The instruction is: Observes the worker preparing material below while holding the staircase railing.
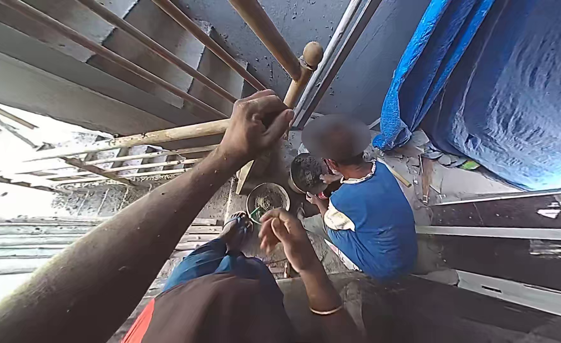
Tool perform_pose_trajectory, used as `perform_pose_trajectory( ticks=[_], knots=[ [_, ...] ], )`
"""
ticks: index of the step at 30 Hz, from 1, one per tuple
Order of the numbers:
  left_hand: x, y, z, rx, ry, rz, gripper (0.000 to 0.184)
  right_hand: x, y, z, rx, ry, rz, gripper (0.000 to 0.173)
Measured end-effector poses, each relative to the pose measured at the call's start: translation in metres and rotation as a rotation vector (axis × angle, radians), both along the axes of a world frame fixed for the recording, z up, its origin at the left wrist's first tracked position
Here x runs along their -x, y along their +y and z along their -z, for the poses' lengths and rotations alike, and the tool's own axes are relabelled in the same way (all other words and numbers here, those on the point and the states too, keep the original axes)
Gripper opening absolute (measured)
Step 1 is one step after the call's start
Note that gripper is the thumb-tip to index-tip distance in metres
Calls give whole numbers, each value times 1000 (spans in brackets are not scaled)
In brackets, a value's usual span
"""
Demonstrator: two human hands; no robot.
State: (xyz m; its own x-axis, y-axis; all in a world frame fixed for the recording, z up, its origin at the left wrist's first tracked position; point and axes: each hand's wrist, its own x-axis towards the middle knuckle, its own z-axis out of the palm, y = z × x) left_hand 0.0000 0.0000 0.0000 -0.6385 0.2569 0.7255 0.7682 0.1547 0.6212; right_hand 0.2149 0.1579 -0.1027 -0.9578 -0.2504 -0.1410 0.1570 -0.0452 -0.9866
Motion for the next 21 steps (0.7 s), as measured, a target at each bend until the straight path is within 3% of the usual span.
perform_pose_trajectory(
  ticks=[2, 3, 5, 8, 14, 21],
  knots=[
    [11, -3, 0, -13, 2, -17, 26, -14, 35, 79, -524, -144, 126, 40],
    [17, -4, 0, -18, -3, -26, 26, -28, 52, 113, -663, -251, 119, 41],
    [30, -6, 0, -17, -27, -38, 27, -65, 79, 169, -691, -474, 127, 42],
    [56, -13, -3, -28, -69, -69, 29, -116, 98, 224, -590, -648, 211, 37],
    [96, -25, -5, -30, -69, -167, 29, -161, 100, 257, -536, -937, 250, 41],
    [86, -7, -5, -56, -88, -154, 28, -136, 98, 263, -414, -836, 318, 33]
  ],
)
